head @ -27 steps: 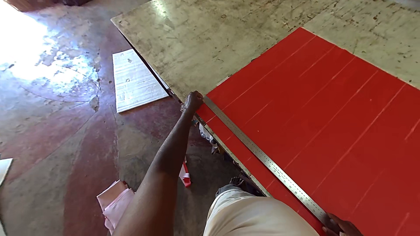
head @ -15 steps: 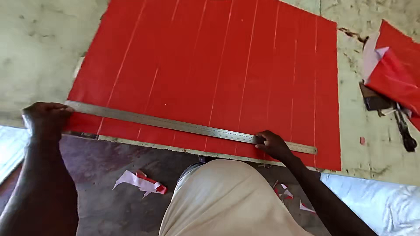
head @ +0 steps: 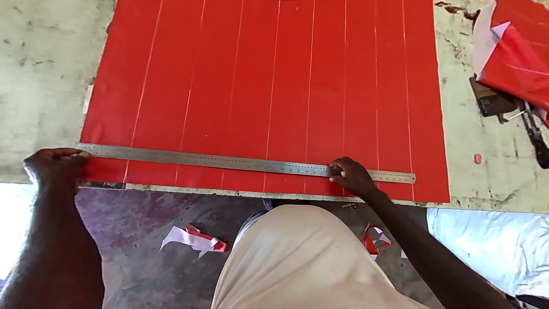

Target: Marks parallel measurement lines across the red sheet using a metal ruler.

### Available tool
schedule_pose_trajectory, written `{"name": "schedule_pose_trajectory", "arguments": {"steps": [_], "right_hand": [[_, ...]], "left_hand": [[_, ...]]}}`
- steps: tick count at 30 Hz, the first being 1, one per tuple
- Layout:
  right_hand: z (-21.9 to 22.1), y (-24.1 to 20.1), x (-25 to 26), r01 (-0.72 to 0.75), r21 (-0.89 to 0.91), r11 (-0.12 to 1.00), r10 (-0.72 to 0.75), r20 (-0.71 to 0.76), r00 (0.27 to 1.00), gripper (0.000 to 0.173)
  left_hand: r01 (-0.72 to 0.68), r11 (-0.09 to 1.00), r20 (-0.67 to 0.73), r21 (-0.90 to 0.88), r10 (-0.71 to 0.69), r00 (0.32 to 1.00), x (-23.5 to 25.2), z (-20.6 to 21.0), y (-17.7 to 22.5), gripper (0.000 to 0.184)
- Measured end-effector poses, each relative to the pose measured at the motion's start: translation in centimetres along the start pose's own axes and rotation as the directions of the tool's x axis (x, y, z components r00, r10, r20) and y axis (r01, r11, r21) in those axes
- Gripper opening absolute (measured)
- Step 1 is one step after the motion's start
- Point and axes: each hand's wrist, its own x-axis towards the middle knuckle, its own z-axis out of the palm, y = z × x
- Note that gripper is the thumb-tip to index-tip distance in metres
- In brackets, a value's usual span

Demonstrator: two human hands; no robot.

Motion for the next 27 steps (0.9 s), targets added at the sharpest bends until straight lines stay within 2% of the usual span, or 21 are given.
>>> {"name": "schedule_pose_trajectory", "arguments": {"steps": [13, 27], "right_hand": [[0.2, 0.1, 0.3, -0.032, -0.075, 0.997, 0.031, -0.012, 0.999, 0.037], [-0.1, 0.1, 0.4, -0.019, -0.054, 0.998, 0.02, 0.021, 1.0, 0.037]], "left_hand": [[0.012, 1.0, -0.017, 0.017, -0.012, 1.0, -0.9, 0.2, 1.1, 0.043], [0.021, 0.999, -0.039, 0.039, -0.019, 0.999, -1.6, 0.2, 2.5, 0.04]]}}
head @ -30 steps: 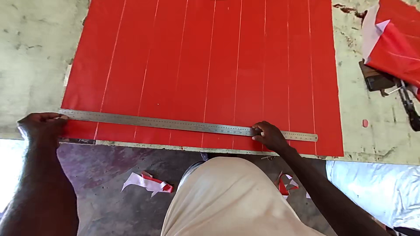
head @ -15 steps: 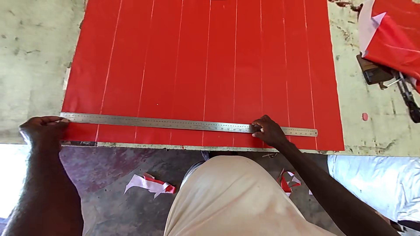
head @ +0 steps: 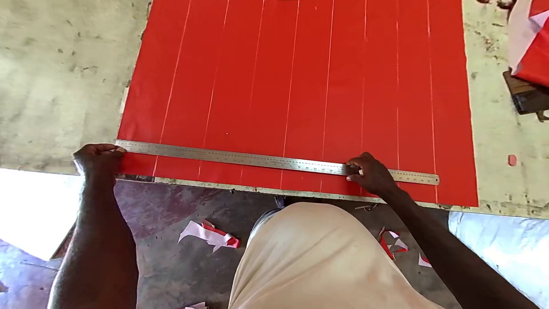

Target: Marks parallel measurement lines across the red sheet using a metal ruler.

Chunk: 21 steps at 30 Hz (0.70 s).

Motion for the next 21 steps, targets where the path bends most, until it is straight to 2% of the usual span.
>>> {"name": "schedule_pose_trajectory", "arguments": {"steps": [21], "right_hand": [[-0.2, -0.6, -1.1, 0.019, -0.045, 0.999, -0.017, 0.033, 0.999, 0.033]], "left_hand": [[-0.019, 0.998, 0.015, -0.053, 0.02, 1.0, 0.7, -0.2, -0.8, 0.04]]}}
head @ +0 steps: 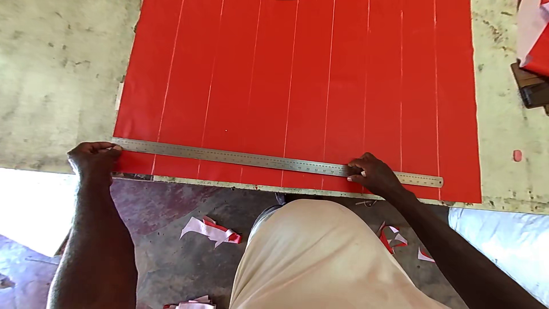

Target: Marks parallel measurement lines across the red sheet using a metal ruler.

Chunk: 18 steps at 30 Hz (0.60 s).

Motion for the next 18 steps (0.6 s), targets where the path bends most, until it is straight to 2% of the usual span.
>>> {"name": "schedule_pose_trajectory", "arguments": {"steps": [18], "right_hand": [[0.44, -0.37, 0.05, -0.028, -0.019, 0.999, 0.027, -0.02, 0.999, 0.033]], "left_hand": [[0.0, 1.0, -0.003, 0.004, 0.0, 1.0, -0.04, 0.07, 0.0, 0.041]]}}
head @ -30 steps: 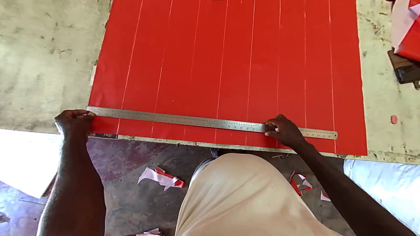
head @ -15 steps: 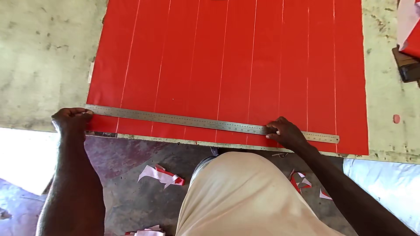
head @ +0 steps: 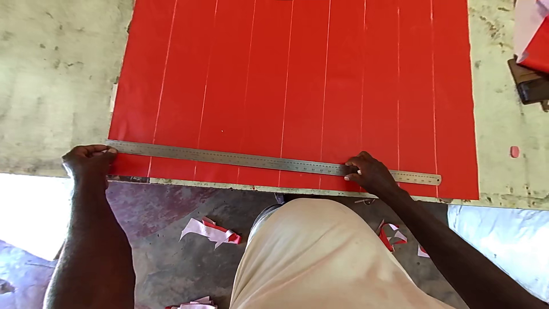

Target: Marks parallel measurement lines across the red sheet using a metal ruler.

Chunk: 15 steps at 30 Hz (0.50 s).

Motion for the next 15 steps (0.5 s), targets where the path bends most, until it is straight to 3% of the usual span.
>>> {"name": "schedule_pose_trajectory", "arguments": {"steps": [11, 15], "right_hand": [[-0.7, -0.8, -1.6, 0.078, -0.051, 0.996, -0.077, 0.007, 0.997, 0.03], [-1.9, -1.4, -2.8, 0.149, 0.016, 0.989, -0.148, -0.052, 0.988, 0.042]], "left_hand": [[0.004, 1.0, 0.027, -0.017, -0.004, 1.0, -1.5, -0.3, 0.7, 0.043], [-0.032, 0.994, 0.098, 0.103, 0.022, 0.995, -4.6, -0.5, 4.4, 0.048]]}}
